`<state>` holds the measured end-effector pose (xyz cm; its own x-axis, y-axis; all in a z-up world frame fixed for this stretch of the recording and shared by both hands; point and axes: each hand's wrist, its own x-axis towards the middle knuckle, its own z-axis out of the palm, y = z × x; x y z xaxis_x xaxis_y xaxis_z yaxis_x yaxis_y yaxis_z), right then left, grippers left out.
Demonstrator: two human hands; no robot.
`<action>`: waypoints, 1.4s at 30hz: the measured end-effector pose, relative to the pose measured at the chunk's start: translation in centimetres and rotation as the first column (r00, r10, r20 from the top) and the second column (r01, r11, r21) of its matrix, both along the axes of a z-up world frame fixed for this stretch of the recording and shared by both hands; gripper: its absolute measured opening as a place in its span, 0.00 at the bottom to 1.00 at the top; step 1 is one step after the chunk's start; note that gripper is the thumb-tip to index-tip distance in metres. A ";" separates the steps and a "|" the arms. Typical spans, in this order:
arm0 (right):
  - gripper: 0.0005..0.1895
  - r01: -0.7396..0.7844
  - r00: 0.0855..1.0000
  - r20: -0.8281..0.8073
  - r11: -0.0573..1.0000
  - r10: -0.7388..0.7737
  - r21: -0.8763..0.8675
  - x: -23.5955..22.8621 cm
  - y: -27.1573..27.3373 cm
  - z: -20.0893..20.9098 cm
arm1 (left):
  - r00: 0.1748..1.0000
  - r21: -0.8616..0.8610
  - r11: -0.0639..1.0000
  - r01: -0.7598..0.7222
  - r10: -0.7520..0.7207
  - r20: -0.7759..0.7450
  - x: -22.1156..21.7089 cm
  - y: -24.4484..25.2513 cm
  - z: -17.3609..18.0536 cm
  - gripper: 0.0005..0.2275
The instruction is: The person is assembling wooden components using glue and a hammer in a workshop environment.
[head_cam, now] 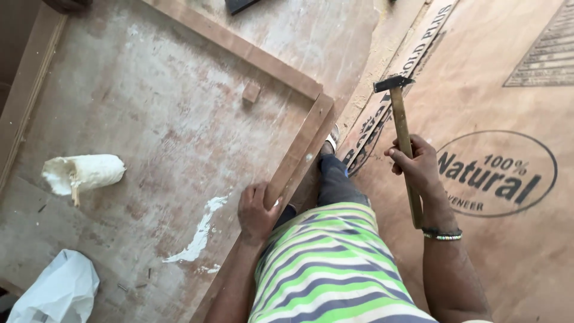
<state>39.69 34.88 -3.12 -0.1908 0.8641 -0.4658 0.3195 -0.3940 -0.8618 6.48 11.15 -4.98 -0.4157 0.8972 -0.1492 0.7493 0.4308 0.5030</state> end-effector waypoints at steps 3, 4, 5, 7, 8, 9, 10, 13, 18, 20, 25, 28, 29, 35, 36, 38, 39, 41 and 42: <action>0.13 -0.061 0.998 -0.013 0.997 0.060 -0.041 0.4 4.7 -0.7 | 1.000 0.052 0.998 -0.019 0.018 0.016 0.2 0.5 -0.3 0.25; 0.13 -0.113 0.993 0.026 0.992 0.114 -0.052 0.4 6.3 -0.7 | 0.999 0.065 0.997 -0.033 0.032 0.013 0.4 0.7 -0.2 0.25; 0.12 -0.160 0.984 0.068 0.984 0.165 -0.074 0.6 7.2 -0.5 | 0.999 0.070 0.997 -0.044 0.043 0.015 0.7 0.4 0.0 0.25; 0.12 -0.180 0.982 0.033 0.978 0.184 -0.101 0.7 9.7 -0.6 | 0.998 0.035 0.998 -0.059 0.059 0.001 1.0 0.4 -0.2 0.26; 0.12 -0.192 0.981 -0.004 0.976 0.192 -0.104 0.7 10.9 -0.6 | 0.998 0.026 0.997 -0.067 0.067 -0.017 1.0 0.4 -0.3 0.26; 0.12 -0.197 0.980 -0.003 0.974 0.198 -0.115 0.6 11.8 -0.6 | 0.997 0.015 0.997 -0.073 0.073 -0.015 1.2 0.2 -0.9 0.26; 0.12 -0.209 0.978 -0.027 0.969 0.207 -0.129 0.4 12.5 -0.5 | 0.998 0.000 0.998 -0.068 0.068 -0.017 1.3 -0.1 -1.4 0.27; 0.12 -0.249 0.969 -0.048 0.953 0.244 -0.175 -0.4 14.1 -0.7 | 0.996 -0.001 0.998 -0.066 0.066 -0.053 1.6 -0.7 -2.5 0.27; 0.12 -0.303 0.948 0.026 0.922 0.318 -0.241 -1.5 14.2 -0.7 | 0.994 0.012 0.998 -0.055 0.056 -0.097 1.9 -0.3 -2.1 0.28; 0.15 -0.335 0.921 0.105 0.899 0.376 -0.281 -1.8 14.0 -0.7 | 0.995 0.035 0.998 -0.056 0.059 -0.086 1.7 0.3 -1.7 0.28; 0.17 -0.346 0.912 0.103 0.880 0.397 -0.326 -2.2 13.6 -0.1 | 0.995 0.054 0.998 -0.036 0.041 -0.094 1.7 -0.6 -3.0 0.28; 0.18 -0.367 0.893 0.133 0.866 0.431 -0.339 -2.3 13.7 0.1 | 0.994 0.062 0.998 -0.027 0.033 -0.107 1.7 -0.3 -2.9 0.28; 0.18 -0.380 0.887 0.130 0.859 0.444 -0.345 -2.2 13.6 0.2 | 0.993 0.064 0.998 -0.027 0.034 -0.110 1.8 -0.3 -2.7 0.28; 0.19 -0.399 0.890 0.094 0.863 0.445 -0.310 -1.7 12.9 0.2 | 0.991 0.087 0.996 -0.034 0.044 -0.126 1.8 -0.5 -3.0 0.27; 0.19 -0.400 0.891 0.092 0.864 0.445 -0.306 -1.7 12.7 0.2 | 0.991 0.090 0.995 -0.033 0.045 -0.130 1.8 -0.3 -3.0 0.27; 0.18 -0.391 0.879 0.127 0.848 0.459 -0.358 -1.6 11.8 0.3 | 0.992 0.075 0.996 -0.041 0.049 -0.115 1.8 -0.5 -2.8 0.27; 0.18 -0.388 0.882 0.126 0.850 0.455 -0.356 -1.5 11.3 0.1 | 0.992 0.075 0.996 -0.037 0.045 -0.118 1.8 -0.9 -3.2 0.27; 0.18 -0.408 0.892 0.082 0.871 0.444 -0.274 -1.2 10.7 -0.2 | 0.993 0.094 0.994 -0.046 0.056 -0.100 1.7 -1.2 -4.1 0.27; 0.18 -0.407 0.894 0.082 0.873 0.441 -0.267 -1.4 10.5 0.1 | 0.993 0.100 0.994 -0.044 0.054 -0.103 1.7 -0.8 -3.6 0.27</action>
